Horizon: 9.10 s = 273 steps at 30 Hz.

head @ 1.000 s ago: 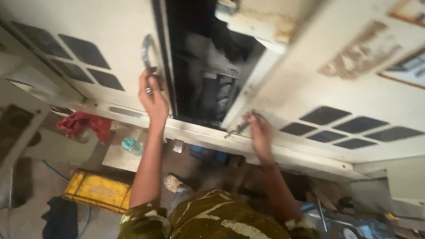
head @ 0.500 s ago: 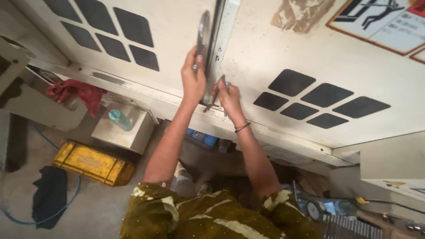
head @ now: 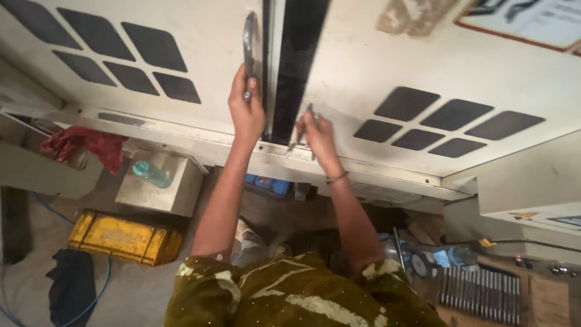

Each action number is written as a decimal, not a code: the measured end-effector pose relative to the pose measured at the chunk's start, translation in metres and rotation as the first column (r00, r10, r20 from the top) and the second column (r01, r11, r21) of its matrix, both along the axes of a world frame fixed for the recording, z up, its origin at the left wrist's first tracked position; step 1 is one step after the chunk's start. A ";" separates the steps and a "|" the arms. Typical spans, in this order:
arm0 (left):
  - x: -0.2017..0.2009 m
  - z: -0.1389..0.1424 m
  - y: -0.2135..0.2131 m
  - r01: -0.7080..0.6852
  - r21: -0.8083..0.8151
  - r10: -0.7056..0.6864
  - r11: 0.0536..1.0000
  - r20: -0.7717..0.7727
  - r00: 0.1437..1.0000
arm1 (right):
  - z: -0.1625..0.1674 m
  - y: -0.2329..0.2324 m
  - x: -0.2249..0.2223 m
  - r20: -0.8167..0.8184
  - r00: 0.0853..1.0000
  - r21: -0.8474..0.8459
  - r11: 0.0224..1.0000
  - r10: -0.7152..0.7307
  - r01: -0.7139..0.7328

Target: The person inspects several cylindrical metal rods by hand, rotating them and comparing them. They open a machine door, place one rod inside near the chuck, then close the door and continue inspecting another rod.

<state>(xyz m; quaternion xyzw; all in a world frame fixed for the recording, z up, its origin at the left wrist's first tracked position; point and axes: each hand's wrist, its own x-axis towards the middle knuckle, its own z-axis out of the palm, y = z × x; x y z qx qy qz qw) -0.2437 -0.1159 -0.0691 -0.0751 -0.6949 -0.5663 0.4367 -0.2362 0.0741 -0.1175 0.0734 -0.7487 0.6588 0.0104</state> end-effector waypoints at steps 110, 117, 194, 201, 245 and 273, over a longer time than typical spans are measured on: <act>-0.440 -0.125 0.385 0.243 0.966 -0.952 0.090 0.011 0.307 | -0.072 0.392 -0.083 -0.681 -0.274 -0.200 -0.188 -0.679 0.962; -0.441 -0.135 0.416 0.127 0.985 -0.980 -0.117 -0.135 0.143 | -0.068 0.393 -0.080 -0.710 -0.262 -0.176 -0.196 -0.653 0.965; -0.412 -0.122 0.389 0.465 -0.247 -0.309 0.850 0.481 0.821 | -0.084 0.404 -0.081 -0.696 -0.277 -0.231 -0.159 -0.663 0.960; -0.411 -0.113 0.386 0.465 -0.231 -0.317 0.854 0.478 0.819 | -0.084 0.397 -0.080 -0.706 -0.242 -0.168 -0.175 -0.666 0.970; -0.422 -0.115 0.363 0.538 -0.159 -0.451 0.828 0.382 0.807 | -0.086 0.400 -0.074 -0.754 -0.206 -0.167 -0.121 -0.624 0.978; -0.482 -0.104 0.327 0.166 0.192 -0.248 0.967 0.568 0.785 | -0.083 0.403 -0.075 -0.722 -0.207 -0.216 -0.069 -0.661 0.974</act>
